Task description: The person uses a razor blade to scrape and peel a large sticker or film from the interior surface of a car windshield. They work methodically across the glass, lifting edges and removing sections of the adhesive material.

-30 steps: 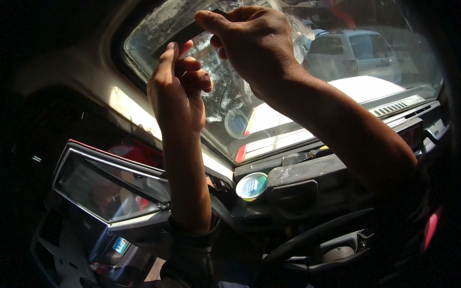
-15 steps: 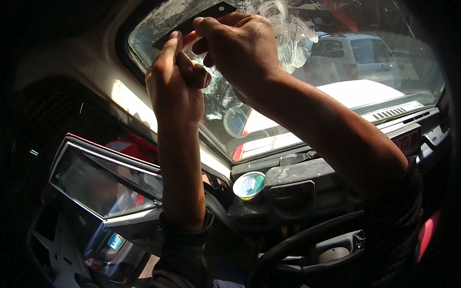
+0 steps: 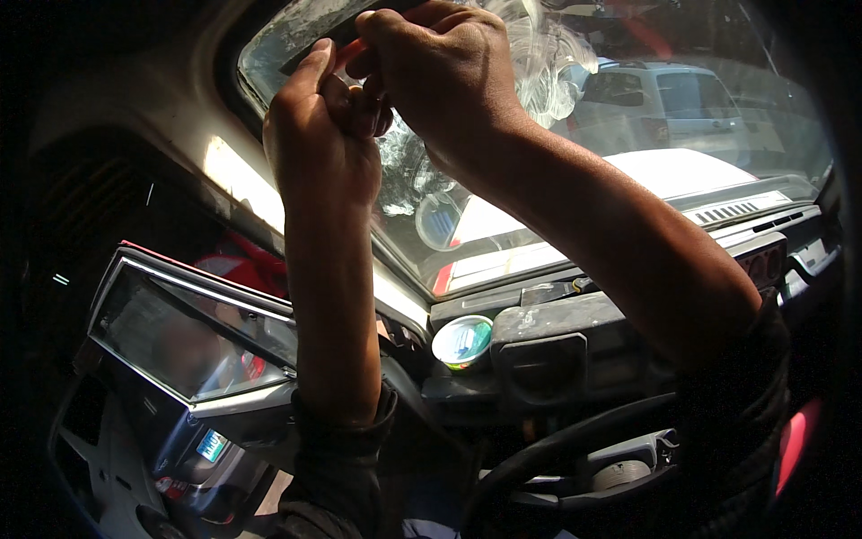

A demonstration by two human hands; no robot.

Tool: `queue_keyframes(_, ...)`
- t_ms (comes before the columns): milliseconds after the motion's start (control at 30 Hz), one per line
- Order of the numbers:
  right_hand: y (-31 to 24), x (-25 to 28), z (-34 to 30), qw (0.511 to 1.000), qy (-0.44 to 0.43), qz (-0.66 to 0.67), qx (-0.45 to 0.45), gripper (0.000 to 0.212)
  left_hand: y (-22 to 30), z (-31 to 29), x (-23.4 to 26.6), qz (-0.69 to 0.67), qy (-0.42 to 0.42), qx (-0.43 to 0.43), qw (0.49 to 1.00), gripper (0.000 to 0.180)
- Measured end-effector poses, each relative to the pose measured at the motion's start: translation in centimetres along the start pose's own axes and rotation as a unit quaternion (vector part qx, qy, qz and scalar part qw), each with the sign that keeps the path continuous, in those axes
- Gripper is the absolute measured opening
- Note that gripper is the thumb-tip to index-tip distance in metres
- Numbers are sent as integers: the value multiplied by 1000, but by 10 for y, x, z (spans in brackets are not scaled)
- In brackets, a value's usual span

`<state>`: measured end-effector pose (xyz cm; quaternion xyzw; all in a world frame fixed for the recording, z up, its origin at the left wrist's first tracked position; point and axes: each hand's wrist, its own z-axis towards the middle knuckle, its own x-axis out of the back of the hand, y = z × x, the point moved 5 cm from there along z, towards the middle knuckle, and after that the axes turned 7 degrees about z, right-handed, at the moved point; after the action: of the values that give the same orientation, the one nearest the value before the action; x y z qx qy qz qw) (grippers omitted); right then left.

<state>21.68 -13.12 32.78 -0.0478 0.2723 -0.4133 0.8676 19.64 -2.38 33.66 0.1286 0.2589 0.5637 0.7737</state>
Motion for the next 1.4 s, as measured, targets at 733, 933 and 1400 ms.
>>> queue_keyframes(733,-1,-4,2,1000,-6,-5,15,18,8,-4,-5,71,24,16,997,23)
queue_keyframes(933,-3,-6,3,1000,-23,11,14,18,13,-6,-9,78,15,11,997,25)
queue_keyframes(1400,-8,-11,4,1000,-5,0,1,17,18,-4,-12,84,35,27,995,24)
